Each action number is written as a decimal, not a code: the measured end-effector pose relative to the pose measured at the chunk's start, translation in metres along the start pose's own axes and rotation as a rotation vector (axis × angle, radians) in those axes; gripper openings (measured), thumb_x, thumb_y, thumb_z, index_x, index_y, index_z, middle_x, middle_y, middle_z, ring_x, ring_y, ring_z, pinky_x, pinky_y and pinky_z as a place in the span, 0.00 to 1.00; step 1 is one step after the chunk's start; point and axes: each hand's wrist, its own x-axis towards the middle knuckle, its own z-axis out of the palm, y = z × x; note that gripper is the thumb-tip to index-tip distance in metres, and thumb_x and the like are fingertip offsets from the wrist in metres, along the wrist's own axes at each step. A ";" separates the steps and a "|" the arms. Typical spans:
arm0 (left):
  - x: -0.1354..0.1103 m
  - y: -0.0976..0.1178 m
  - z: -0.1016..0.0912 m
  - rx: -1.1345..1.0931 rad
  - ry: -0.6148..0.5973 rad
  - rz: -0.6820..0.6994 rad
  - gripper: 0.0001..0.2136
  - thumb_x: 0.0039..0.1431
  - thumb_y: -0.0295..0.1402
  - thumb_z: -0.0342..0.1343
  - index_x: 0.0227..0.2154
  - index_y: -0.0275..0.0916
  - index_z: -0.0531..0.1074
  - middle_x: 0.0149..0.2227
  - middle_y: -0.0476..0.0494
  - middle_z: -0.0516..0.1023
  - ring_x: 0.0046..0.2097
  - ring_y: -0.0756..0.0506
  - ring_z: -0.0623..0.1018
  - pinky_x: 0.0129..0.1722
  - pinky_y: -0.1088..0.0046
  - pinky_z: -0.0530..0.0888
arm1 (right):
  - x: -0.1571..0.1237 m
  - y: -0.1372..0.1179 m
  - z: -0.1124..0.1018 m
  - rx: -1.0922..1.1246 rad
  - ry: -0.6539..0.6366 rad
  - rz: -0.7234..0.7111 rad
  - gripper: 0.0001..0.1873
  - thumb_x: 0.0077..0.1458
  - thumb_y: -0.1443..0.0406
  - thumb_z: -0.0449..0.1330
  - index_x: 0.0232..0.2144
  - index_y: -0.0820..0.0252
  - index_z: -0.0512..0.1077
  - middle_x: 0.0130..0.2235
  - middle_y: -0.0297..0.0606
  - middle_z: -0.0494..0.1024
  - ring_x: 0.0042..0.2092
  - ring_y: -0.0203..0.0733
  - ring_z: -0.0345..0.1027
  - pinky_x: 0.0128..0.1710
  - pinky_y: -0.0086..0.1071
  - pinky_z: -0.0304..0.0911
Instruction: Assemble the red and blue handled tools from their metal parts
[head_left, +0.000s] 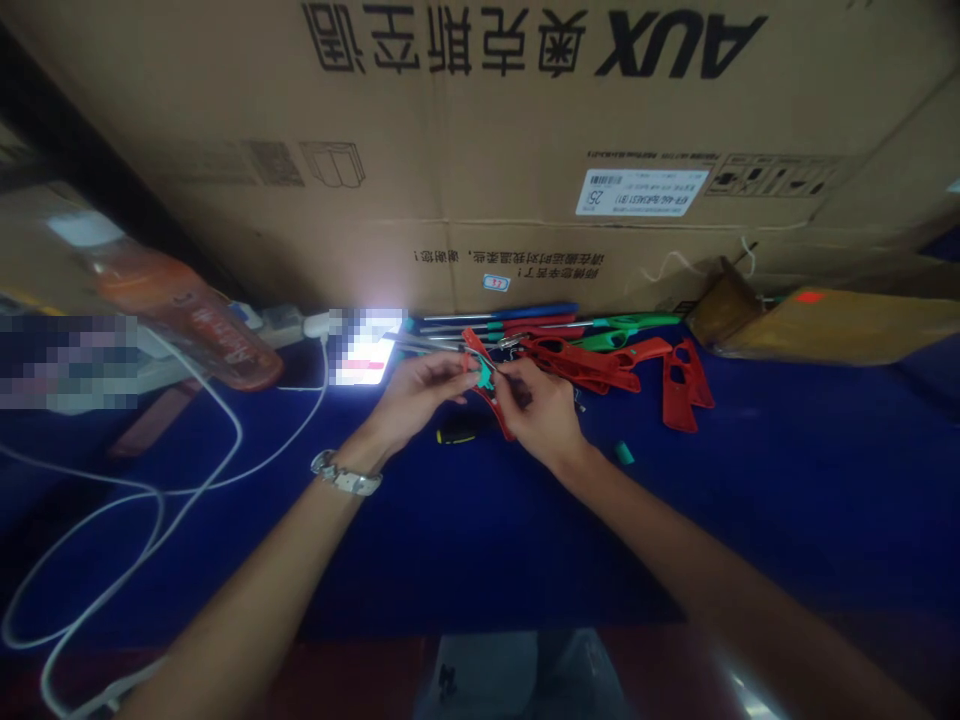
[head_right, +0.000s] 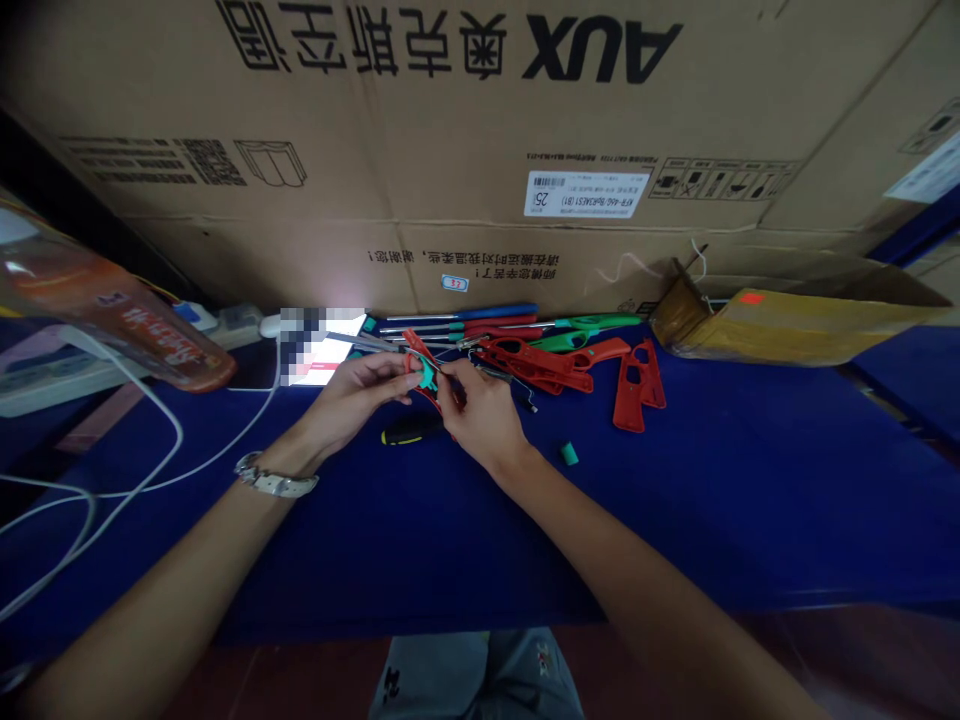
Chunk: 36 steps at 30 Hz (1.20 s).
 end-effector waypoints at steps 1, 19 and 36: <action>0.000 0.001 0.000 0.001 0.001 -0.011 0.12 0.48 0.35 0.70 0.36 0.41 0.80 0.34 0.47 0.81 0.31 0.51 0.76 0.33 0.74 0.76 | 0.002 0.000 0.000 -0.022 -0.012 0.004 0.08 0.62 0.63 0.56 0.40 0.57 0.74 0.30 0.36 0.81 0.27 0.38 0.74 0.30 0.30 0.69; -0.003 -0.003 0.007 -0.215 -0.022 -0.248 0.15 0.44 0.31 0.72 0.37 0.36 0.80 0.37 0.44 0.84 0.38 0.45 0.83 0.47 0.63 0.80 | 0.052 -0.004 -0.011 -0.049 -0.202 0.224 0.09 0.51 0.64 0.59 0.36 0.58 0.76 0.31 0.33 0.77 0.34 0.39 0.69 0.34 0.32 0.61; -0.005 -0.004 0.007 -0.213 -0.044 -0.268 0.14 0.49 0.31 0.70 0.41 0.35 0.80 0.40 0.42 0.84 0.40 0.45 0.84 0.48 0.64 0.80 | 0.105 0.008 0.004 0.444 -0.630 0.427 0.15 0.64 0.62 0.57 0.25 0.59 0.70 0.26 0.33 0.76 0.27 0.34 0.66 0.26 0.27 0.61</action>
